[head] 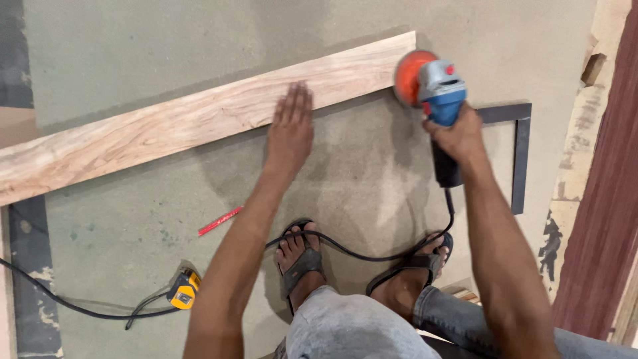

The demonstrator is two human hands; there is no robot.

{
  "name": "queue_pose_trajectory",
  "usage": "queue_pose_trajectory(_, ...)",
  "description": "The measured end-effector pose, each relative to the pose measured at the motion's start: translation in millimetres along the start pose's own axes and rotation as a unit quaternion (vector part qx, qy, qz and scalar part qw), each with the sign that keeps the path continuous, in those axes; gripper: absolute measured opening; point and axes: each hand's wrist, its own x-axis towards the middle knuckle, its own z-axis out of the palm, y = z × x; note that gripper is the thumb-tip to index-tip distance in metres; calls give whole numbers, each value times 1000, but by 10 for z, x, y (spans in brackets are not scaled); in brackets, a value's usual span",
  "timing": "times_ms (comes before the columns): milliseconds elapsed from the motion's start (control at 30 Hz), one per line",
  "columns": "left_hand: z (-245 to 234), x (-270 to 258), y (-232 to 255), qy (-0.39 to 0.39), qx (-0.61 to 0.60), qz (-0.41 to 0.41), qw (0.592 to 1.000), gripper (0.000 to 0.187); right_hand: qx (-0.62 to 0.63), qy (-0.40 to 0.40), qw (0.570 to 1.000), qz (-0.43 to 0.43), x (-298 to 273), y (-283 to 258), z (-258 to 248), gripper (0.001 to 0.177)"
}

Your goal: The person measures a wooden plank with a tape measure and marks it with a pencil. They then plug in an electric sander and sand the surface of the plank, moving the tool back and forth along its length. The person repeats this process on a second plank.

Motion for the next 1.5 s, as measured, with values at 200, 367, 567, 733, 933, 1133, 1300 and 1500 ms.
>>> queue_pose_trajectory(200,-68,12,-16,16,18,39,999,63,-13,38,999,13,121,12,-229,60)
queue_pose_trajectory(367,-318,-242,-386,24,-9,-25,999,64,-45,-28,998,-43,111,-527,83,63)
queue_pose_trajectory(567,-678,-871,-1060,30,27,-118,992,79,-87,-117,982,-120,-75,-1516,694,67)
queue_pose_trajectory(733,-829,-1264,-1518,14,35,-187,982,89,-96,-179,967,-153,-329,-2147,1146,67)
queue_pose_trajectory(933,-908,-1459,-1810,-9,27,-215,976,99,-120,-203,951,-202,-484,-2700,1601,64)
queue_pose_trajectory(1133,-1024,-1270,-1885,-59,9,-200,978,108,-96,-214,956,-177,-484,-2689,1601,56)
queue_pose_trajectory(1300,-1139,-1123,-1974,-67,18,-158,985,108,-45,-114,986,-110,-227,-1870,1153,67)
queue_pose_trajectory(1500,-1202,-1068,-2010,-40,18,-107,993,104,-37,-15,998,-48,300,-703,394,65)
